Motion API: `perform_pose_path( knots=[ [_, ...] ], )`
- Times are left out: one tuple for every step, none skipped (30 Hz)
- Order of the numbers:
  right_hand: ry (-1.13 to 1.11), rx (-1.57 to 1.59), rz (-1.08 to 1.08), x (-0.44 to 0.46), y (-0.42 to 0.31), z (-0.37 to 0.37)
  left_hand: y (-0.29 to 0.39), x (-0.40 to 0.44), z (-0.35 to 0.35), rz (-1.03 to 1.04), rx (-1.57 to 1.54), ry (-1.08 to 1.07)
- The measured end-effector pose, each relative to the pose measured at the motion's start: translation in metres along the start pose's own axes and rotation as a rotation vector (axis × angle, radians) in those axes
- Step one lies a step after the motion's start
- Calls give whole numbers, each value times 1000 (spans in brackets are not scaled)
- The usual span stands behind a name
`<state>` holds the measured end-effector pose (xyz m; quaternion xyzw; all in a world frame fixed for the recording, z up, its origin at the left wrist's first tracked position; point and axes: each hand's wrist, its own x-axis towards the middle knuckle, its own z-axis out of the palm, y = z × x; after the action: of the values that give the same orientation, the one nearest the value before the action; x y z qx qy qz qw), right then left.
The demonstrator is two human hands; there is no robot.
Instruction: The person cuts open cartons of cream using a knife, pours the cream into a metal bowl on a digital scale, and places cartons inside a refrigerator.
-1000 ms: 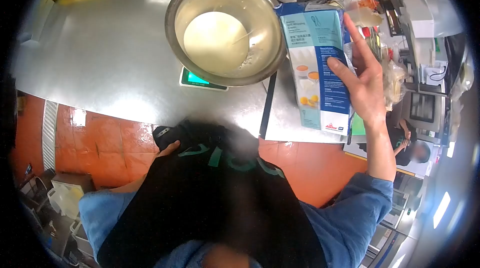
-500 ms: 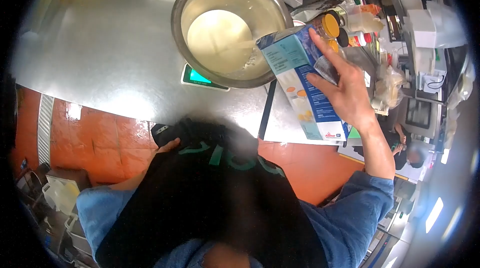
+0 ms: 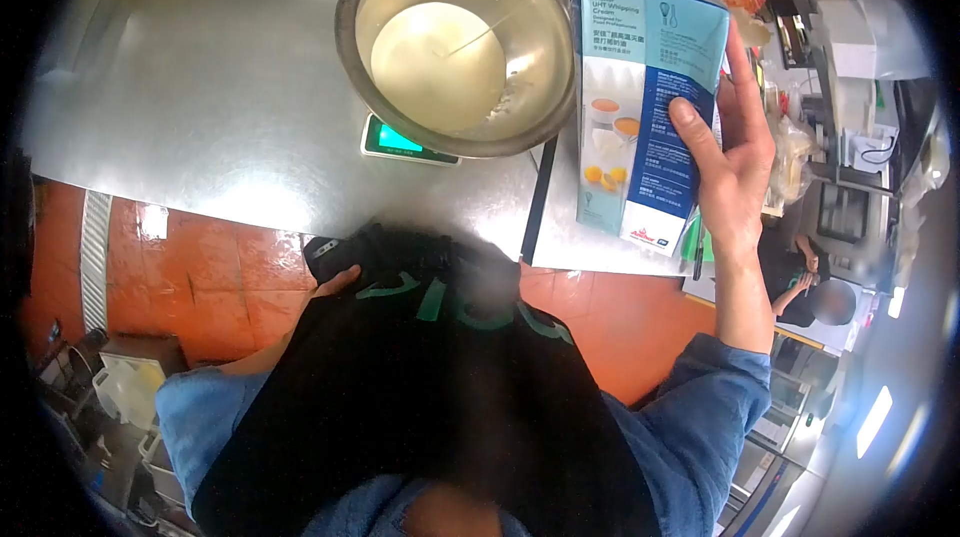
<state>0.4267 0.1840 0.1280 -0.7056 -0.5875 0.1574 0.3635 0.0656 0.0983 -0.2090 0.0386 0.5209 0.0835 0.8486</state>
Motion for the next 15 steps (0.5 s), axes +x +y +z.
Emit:
perform_pose_path(
  knots=[
    [3, -20, -11, -2, -2, 0, 0, 0, 0, 1, 4, 1],
    [5, -42, -22, -4, -4, 0, 0, 1, 0, 0, 6, 4],
    [7, -63, -33, -5, -6, 0, 1, 1, -1, 0, 11, 4],
    [15, -75, -50, -6, -6, 0, 0, 1, -1, 0, 13, 6],
    [22, -87, -65, -7, -5, 1, -2, 2, -1, 1, 16, 9],
    [29, -99, -82, -8, -4, 1, -3, 4, -2, 6, 14, 5],
    [53, -83, -62, -10, -2, 0, -4, 6, -3, 11, 11, 1],
    [76, -67, -42, -14, 0, -1, -6, 8, -5, 16, 8, -3],
    [99, -51, -21, -18, 2, -1, -6, 7, -5, 20, -2, -9],
    [154, -40, -36, -20, 3, 0, -5, 5, -4, 23, -12, -15],
    [211, -29, -50, -22, 5, 2, -4, 3, -2, 26, -27, -25],
    [269, -18, -63, -24, 6, 2, 0, -3, 3, 24, -35, -25],
    [308, 40, -96, -25, 7, 5, 3, -8, 8, 23, -43, -26],
    [384, 66, -131, -26, 7, 7, 9, -15, 14, 18, -45, -19],
    [460, 93, -167, -26, 7, 9, 11, -19, 17, 13, -48, -12]
  ],
)
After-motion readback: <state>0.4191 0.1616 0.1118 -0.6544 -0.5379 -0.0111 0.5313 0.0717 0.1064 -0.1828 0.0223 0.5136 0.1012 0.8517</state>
